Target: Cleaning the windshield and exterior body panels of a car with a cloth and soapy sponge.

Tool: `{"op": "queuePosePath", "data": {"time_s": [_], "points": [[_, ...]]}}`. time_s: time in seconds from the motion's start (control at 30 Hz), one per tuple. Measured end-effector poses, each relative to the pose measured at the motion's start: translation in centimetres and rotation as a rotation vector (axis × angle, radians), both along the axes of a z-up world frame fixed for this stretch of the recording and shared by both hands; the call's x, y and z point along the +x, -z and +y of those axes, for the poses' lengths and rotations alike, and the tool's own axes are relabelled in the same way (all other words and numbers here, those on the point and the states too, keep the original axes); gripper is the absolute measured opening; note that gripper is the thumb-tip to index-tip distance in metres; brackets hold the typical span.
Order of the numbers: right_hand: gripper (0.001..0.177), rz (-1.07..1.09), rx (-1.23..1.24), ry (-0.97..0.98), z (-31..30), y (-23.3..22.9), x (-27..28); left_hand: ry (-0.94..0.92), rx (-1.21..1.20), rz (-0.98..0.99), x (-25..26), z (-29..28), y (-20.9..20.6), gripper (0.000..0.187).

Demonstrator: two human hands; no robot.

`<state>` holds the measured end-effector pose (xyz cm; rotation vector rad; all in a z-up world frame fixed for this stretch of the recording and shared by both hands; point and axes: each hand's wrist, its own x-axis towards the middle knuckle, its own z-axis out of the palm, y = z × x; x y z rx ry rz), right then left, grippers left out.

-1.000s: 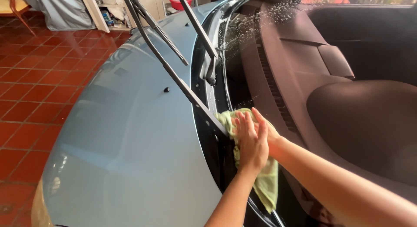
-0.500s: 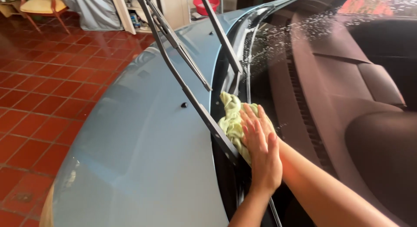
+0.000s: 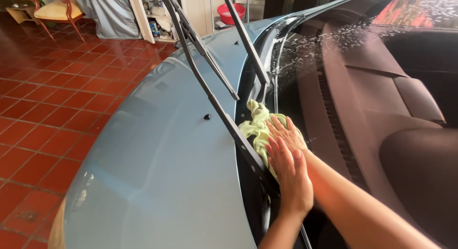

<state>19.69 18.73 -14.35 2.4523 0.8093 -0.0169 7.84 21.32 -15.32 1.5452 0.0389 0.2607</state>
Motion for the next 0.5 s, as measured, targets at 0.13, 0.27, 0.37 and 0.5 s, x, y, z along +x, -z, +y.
{"op": "queuePosePath", "data": {"time_s": [0.13,0.27,0.37,0.5], "points": [[0.069,-0.017,0.058,-0.067,-3.7,4.6,-1.1,0.001,0.055,-0.001,-1.4,-0.1,-0.3,0.094],[0.071,0.132,0.659,-0.135,-8.3,11.4,-1.1,0.013,0.039,0.028,-3.0,-0.5,-0.2,0.095],[0.073,0.911,1.674,0.187,-9.5,12.5,-4.6,0.022,0.092,0.06,-4.9,-1.4,0.8,0.095],[0.082,1.567,2.425,0.584,-7.3,7.1,-12.0,0.04,0.273,0.052,-6.5,-2.4,3.3,0.095]]}}
